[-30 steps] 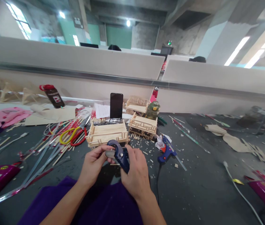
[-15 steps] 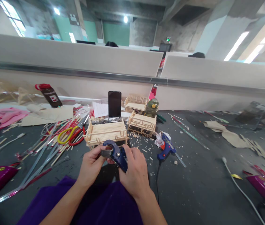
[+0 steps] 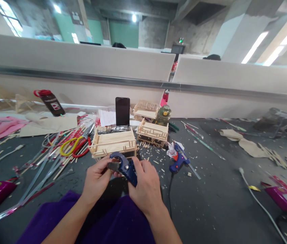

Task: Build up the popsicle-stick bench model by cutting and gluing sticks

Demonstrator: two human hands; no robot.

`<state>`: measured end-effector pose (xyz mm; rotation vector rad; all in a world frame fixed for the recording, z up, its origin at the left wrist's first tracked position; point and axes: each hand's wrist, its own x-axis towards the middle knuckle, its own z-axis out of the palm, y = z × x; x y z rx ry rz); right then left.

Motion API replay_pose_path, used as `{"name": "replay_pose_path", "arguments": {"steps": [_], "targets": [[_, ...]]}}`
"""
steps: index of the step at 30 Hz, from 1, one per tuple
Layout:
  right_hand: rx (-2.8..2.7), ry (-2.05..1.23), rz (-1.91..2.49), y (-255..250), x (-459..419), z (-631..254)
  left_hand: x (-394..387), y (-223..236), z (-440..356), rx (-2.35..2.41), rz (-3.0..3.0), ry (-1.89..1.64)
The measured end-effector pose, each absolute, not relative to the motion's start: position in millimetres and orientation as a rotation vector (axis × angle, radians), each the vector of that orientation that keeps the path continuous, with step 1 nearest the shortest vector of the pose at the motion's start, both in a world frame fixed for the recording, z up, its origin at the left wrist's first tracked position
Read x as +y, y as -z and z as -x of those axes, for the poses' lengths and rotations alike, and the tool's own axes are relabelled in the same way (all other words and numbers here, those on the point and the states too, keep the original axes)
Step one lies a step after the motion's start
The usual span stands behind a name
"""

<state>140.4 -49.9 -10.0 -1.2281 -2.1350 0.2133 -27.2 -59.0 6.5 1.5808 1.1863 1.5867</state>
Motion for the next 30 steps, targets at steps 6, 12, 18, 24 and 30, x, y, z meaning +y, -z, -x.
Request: {"name": "replay_pose_path", "arguments": {"steps": [6,12,18,24,30], "targets": [[-2.140,-0.249,1.271,14.6,-51.6,-140.7,-60.3,-1.3,28.4,1.258,-1.637,-1.622],[-1.901,-0.430,1.209,16.2,-49.2,-137.4,-56.2,7.5,25.6,1.154,-1.248,-1.576],[-2.025,-0.292,1.270,10.5,-48.4,-135.4,-54.8,6.2,26.3,1.090,-1.262,-1.563],[-2.063,-0.261,1.293,10.7,-50.2,-134.9,-54.2,7.8,27.2,1.104,-1.370,-1.591],[-2.081,-0.231,1.298,10.9,-49.3,-135.7,-54.7,6.3,27.8,1.169,-1.442,-1.613]]}}
